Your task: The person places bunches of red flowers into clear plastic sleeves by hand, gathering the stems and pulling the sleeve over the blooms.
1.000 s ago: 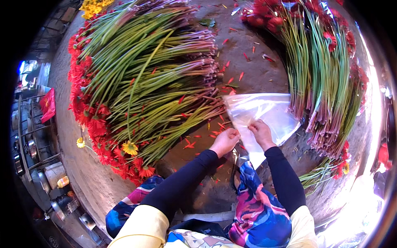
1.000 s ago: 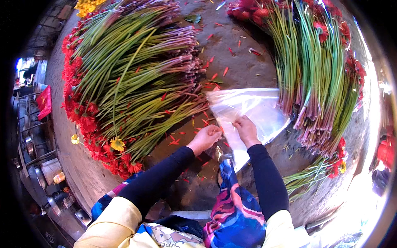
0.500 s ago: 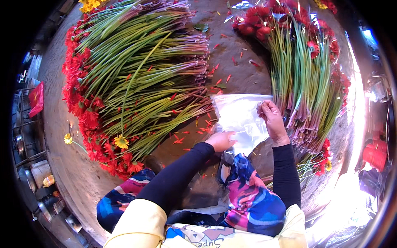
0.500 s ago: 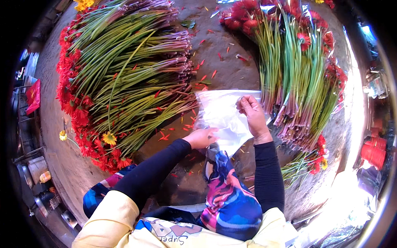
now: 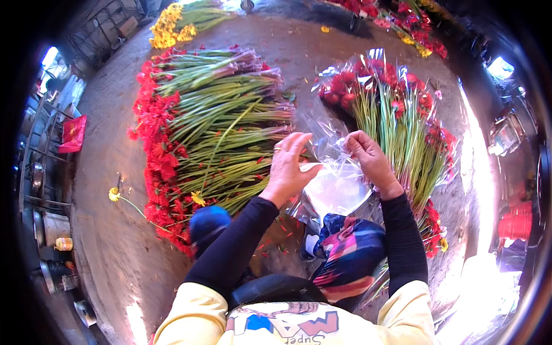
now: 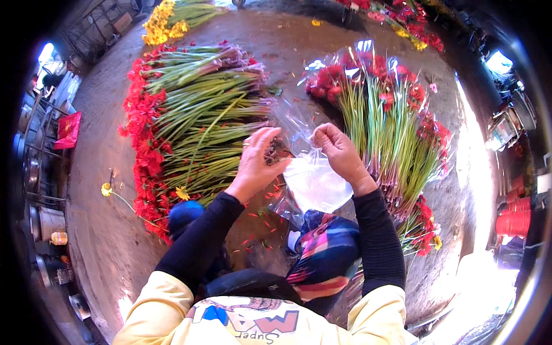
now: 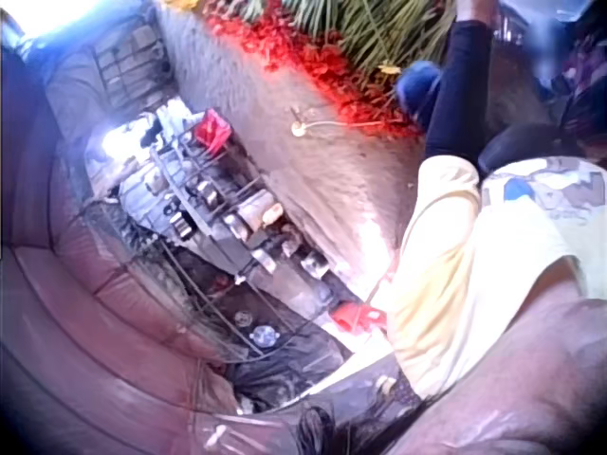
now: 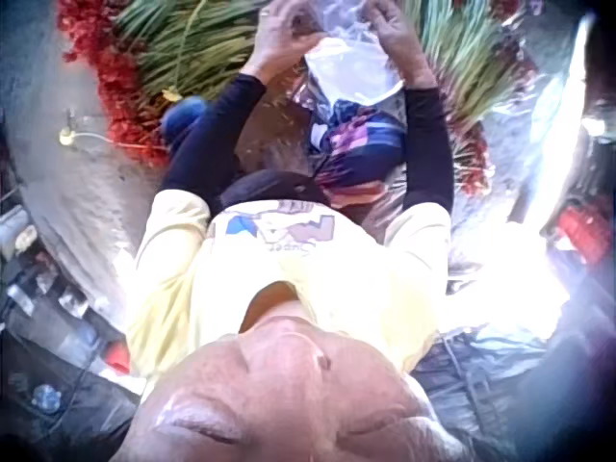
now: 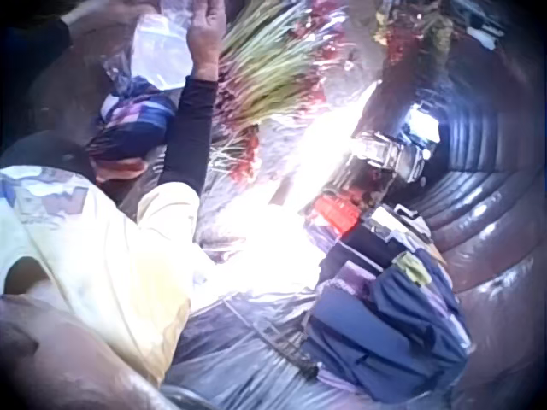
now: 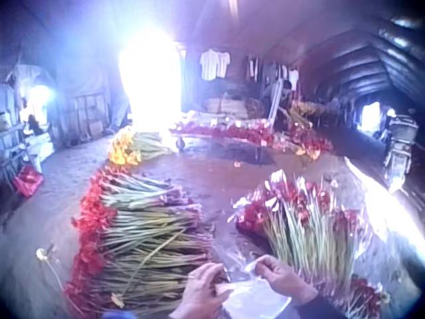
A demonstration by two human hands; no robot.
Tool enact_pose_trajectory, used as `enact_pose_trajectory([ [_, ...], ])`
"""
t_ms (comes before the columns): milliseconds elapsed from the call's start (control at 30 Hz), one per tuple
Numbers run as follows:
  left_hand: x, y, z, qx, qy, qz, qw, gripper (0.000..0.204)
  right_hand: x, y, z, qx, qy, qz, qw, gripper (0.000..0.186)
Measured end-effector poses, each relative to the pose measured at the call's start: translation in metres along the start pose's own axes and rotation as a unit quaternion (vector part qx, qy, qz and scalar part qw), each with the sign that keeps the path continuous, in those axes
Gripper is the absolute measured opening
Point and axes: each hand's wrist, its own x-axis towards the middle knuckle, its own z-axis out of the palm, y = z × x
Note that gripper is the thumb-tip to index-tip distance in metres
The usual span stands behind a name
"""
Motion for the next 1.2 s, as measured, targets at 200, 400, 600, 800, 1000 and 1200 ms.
enact_pose_trajectory([
  [200,0.024,0.032,-0.038,0.040,-0.085,0.087,0.992,0.050,-0.009,-0.045,0.030,-0.077,0.005,-0.063,0.995,0.011],
  [400,0.017,-0.008,-0.072,-0.095,-0.222,-0.014,0.970,0.020,0.020,-0.032,0.062,-0.244,0.126,-0.198,0.941,0.010],
  [600,-0.009,-0.066,-0.070,-0.236,-0.081,-0.094,0.964,0.015,0.073,0.003,0.124,-0.153,0.132,-0.103,0.974,0.017],
  [800,0.007,-0.096,-0.078,-0.083,-0.084,0.002,0.993,0.022,0.108,0.022,0.153,-0.022,0.045,0.124,0.991,0.043],
  [1000,0.027,-0.122,-0.046,-0.054,-0.139,-0.033,0.988,0.032,0.145,0.059,0.133,0.114,0.180,0.190,0.958,0.018],
  [1200,0.053,-0.147,-0.011,-0.134,-0.129,0.095,0.978,0.042,0.193,0.064,0.111,0.083,0.327,-0.033,0.941,0.012],
])
